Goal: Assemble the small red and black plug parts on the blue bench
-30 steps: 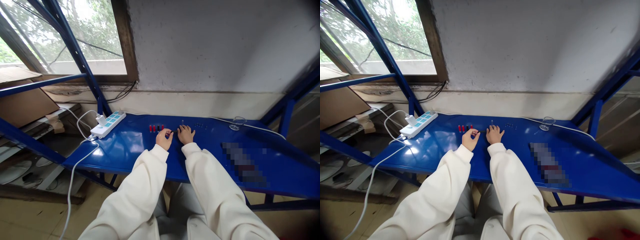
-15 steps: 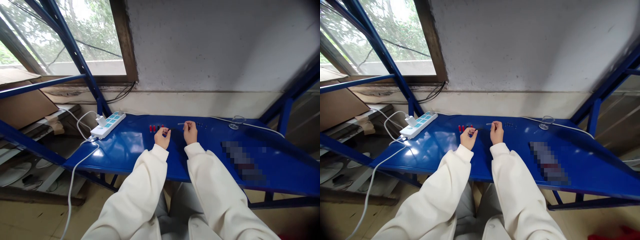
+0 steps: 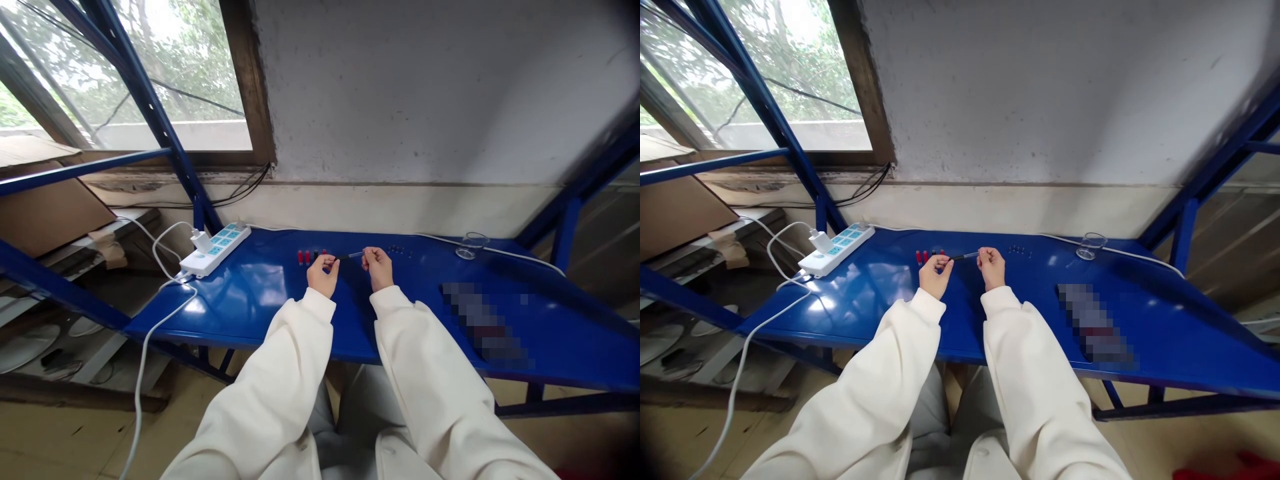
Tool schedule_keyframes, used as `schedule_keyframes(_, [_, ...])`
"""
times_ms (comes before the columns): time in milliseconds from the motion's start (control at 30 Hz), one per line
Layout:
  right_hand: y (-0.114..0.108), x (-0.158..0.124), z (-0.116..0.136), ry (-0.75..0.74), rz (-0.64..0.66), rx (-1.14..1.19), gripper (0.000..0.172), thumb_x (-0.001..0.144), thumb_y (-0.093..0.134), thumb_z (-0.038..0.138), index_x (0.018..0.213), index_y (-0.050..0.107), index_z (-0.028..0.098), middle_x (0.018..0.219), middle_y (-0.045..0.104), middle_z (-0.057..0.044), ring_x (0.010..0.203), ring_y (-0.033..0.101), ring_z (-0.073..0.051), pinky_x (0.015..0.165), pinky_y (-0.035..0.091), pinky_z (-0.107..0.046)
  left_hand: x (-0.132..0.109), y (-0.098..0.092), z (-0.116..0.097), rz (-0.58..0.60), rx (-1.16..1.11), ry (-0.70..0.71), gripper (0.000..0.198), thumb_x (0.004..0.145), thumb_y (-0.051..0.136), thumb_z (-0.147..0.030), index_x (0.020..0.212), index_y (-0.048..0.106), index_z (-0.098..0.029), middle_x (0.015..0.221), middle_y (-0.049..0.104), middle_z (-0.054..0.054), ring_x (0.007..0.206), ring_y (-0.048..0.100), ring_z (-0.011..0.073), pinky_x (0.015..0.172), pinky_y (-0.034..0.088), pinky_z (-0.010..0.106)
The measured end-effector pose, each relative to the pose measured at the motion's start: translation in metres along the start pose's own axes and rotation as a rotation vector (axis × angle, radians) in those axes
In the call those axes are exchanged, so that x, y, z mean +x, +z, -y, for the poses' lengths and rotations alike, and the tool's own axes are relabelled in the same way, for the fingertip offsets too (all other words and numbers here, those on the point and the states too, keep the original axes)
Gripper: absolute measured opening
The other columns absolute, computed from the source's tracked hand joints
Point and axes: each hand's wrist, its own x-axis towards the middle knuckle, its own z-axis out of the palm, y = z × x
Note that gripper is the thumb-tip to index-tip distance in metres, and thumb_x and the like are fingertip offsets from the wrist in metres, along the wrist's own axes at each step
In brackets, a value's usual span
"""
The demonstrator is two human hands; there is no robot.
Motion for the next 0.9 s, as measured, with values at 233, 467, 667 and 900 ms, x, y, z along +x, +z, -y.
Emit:
schedule_keyframes(233, [0.001, -0.001, 0.001, 0.115, 0.020, 0.190, 0.030, 0.061, 0.069, 0.039, 0.069, 0.050, 0.017, 0.043, 0.043, 0.007, 0.040, 0.033, -0.004, 0.040, 0.025, -0.021, -0.005, 0.004, 0.005, 0.179, -0.073, 0.003, 0.042, 0.075, 0.056, -0.029, 0.115, 0.051, -0.017, 0.098, 0.065, 0.009, 0.078, 0.061, 0.0137, 0.057, 0.044, 0.022])
schedule_keyframes(467, [-0.001, 0.002, -0.002, 0.197, -0.004, 0.294, 0.028, 0.060, 0.070, 0.035, 0.067, 0.048, 0.018, 0.045, 0.041, 0.008, 0.041, 0.034, -0.004, 0.041, 0.028, -0.021, -0.012, 0.005, -0.002, 0.464, -0.066, 0.068, 0.077, 0.072, 0.055, -0.017, 0.138, 0.016, -0.024, 0.122, 0.052, 0.010, 0.099, 0.056, 0.0183, 0.057, 0.044, 0.022])
schedule_keyframes(667, [0.002, -0.002, -0.002, 0.256, 0.042, 0.322, 0.025, 0.064, 0.069, 0.033, 0.067, 0.048, 0.018, 0.046, 0.040, 0.007, 0.041, 0.034, -0.005, 0.041, 0.029, -0.020, -0.013, 0.008, 0.007, 0.573, -0.022, 0.100, 0.073, 0.073, 0.054, -0.016, 0.137, 0.021, -0.027, 0.123, 0.052, 0.008, 0.102, 0.054, 0.0194, 0.058, 0.044, 0.023])
schedule_keyframes(900, [0.003, -0.003, 0.001, 0.369, 0.116, 0.403, 0.019, 0.069, 0.064, 0.025, 0.068, 0.047, 0.018, 0.047, 0.039, 0.007, 0.042, 0.034, -0.005, 0.042, 0.031, -0.019, -0.006, 0.012, 0.002, 0.378, -0.002, 0.160, 0.047, 0.080, 0.048, -0.020, 0.126, 0.044, -0.022, 0.100, 0.063, 0.006, 0.083, 0.059, 0.0134, 0.068, 0.047, 0.026])
